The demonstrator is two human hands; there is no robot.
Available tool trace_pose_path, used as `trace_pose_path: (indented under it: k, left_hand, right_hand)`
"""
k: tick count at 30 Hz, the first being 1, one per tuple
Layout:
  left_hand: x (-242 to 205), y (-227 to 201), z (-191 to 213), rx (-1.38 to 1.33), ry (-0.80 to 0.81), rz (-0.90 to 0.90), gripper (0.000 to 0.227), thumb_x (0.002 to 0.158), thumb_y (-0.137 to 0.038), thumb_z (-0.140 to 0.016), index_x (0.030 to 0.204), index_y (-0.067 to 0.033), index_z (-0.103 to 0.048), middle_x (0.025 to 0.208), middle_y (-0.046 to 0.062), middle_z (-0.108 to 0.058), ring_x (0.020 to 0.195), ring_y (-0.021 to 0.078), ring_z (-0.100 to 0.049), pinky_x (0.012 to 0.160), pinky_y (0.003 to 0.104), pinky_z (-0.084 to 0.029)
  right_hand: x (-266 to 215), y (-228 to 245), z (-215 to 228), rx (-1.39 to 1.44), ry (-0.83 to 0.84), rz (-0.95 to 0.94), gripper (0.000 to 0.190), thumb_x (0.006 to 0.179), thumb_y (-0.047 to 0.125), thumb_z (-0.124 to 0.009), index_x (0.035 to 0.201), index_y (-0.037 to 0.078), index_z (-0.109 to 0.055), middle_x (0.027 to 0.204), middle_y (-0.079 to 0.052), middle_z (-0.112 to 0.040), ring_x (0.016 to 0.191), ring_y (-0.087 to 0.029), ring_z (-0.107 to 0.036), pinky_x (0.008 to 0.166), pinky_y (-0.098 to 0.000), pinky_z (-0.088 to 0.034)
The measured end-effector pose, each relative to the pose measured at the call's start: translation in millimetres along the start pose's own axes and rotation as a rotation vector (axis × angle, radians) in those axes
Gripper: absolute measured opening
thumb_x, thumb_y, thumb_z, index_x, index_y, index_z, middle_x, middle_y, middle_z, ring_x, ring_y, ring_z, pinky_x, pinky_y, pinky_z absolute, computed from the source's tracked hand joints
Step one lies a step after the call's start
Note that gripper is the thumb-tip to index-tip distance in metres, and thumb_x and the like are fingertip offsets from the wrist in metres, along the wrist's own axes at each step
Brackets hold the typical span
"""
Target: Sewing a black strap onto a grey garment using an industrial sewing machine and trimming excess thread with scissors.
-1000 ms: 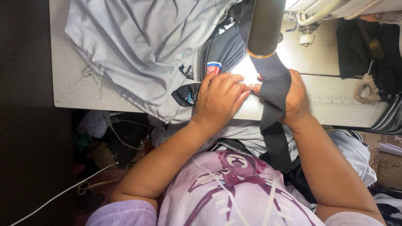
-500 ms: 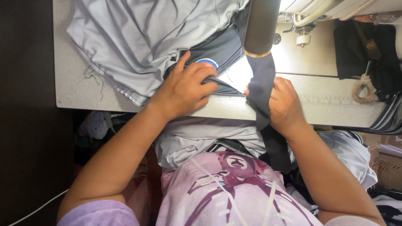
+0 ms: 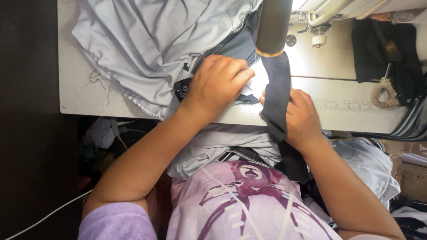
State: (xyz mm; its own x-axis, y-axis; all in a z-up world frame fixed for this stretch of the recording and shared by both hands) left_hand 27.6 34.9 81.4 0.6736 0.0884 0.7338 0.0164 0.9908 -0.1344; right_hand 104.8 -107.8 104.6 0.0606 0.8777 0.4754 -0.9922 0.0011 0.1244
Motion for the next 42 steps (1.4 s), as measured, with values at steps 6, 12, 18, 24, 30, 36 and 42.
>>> trace_pose_path:
  k: [6, 12, 18, 24, 30, 36, 42]
  left_hand:
    - [-20.9, -33.9, -24.2, -0.194, 0.534, -0.06, 0.061, 0.094, -0.045, -0.068, 0.139, -0.0048, -0.058, 0.143, 0.015, -0.061, 0.139, 0.0288, -0.051, 0.119, 0.054, -0.028]
    - [-28.6, -60.9, 30.7, -0.344, 0.185, -0.269, 0.035, 0.1, -0.041, -0.061, 0.09, -0.0091, -0.072, 0.09, 0.004, -0.072, 0.092, 0.0229, -0.07, 0.104, 0.046, -0.05]
    - [20.3, -60.0, 9.4, -0.15, -0.08, -0.272, 0.026, 0.1, -0.024, -0.044, 0.106, -0.0193, -0.069, 0.071, 0.001, -0.05, 0.06, 0.0204, -0.053, 0.06, 0.035, -0.053]
    - [40.2, -33.8, -58.4, 0.017, 0.275, -0.235, 0.047, 0.1, -0.002, -0.066, 0.144, -0.0148, -0.057, 0.15, 0.011, -0.05, 0.134, 0.0284, -0.058, 0.102, 0.042, -0.054]
    - [13.6, -42.5, -41.6, -0.326, 0.366, -0.191, 0.063, 0.073, -0.027, -0.085, 0.13, -0.012, -0.061, 0.134, 0.011, -0.061, 0.121, 0.0306, -0.063, 0.101, 0.049, -0.05]
    - [-10.4, -67.6, -34.5, -0.364, 0.14, -0.172, 0.014, 0.104, -0.027, -0.056, 0.104, -0.0196, -0.067, 0.12, 0.001, -0.067, 0.117, 0.0211, -0.065, 0.101, 0.039, -0.048]
    - [-2.9, -63.2, 11.0, -0.404, 0.114, -0.053, 0.012, 0.1, -0.026, -0.058, 0.104, -0.0221, -0.069, 0.116, -0.005, -0.072, 0.116, 0.0128, -0.069, 0.105, 0.033, -0.05]
  right_hand:
    - [-14.7, -10.1, -10.3, -0.006, 0.0, -0.024, 0.03, 0.106, 0.03, -0.061, 0.088, 0.007, -0.068, 0.085, -0.004, -0.062, 0.103, -0.03, -0.062, 0.097, -0.0443, -0.047]
    - [-5.0, -6.1, -0.8, 0.025, -0.042, 0.018, 0.027, 0.104, 0.027, -0.065, 0.086, 0.006, -0.069, 0.08, -0.004, -0.061, 0.098, -0.031, -0.063, 0.094, -0.0436, -0.048]
    - [-23.0, -13.7, -16.4, -0.02, -0.058, 0.057, 0.029, 0.103, 0.026, -0.066, 0.083, 0.006, -0.07, 0.079, -0.003, -0.061, 0.097, -0.03, -0.064, 0.094, -0.0434, -0.048]
    - [-28.2, -15.8, -18.6, 0.073, -0.018, 0.084, 0.022, 0.104, 0.024, -0.06, 0.094, 0.006, -0.068, 0.09, -0.007, -0.065, 0.093, -0.034, -0.058, 0.082, -0.0452, -0.047]
    - [-42.0, -30.1, -31.3, 0.058, -0.107, 0.057, 0.03, 0.102, 0.026, -0.063, 0.082, 0.004, -0.068, 0.081, -0.006, -0.061, 0.088, -0.032, -0.061, 0.088, -0.0462, -0.049]
    - [-47.3, -29.7, -34.6, 0.015, -0.074, 0.078, 0.024, 0.1, 0.017, -0.061, 0.08, 0.006, -0.07, 0.083, -0.006, -0.062, 0.096, -0.033, -0.063, 0.089, -0.0464, -0.048]
    - [-40.8, -25.7, -27.5, 0.018, -0.071, 0.081, 0.017, 0.1, 0.009, -0.059, 0.091, 0.002, -0.071, 0.097, -0.008, -0.069, 0.111, -0.035, -0.067, 0.092, -0.0456, -0.049]
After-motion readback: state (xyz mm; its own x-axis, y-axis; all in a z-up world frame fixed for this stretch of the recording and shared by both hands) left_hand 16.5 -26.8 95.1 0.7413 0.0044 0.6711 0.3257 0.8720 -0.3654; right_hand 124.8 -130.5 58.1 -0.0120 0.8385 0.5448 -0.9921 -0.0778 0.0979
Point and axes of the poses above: each hand's wrist, its own x-axis towards the middle knuckle, its own z-axis out of the back of the hand, y = z × x, the point moved 7 cm from there along x, towards the middle knuckle
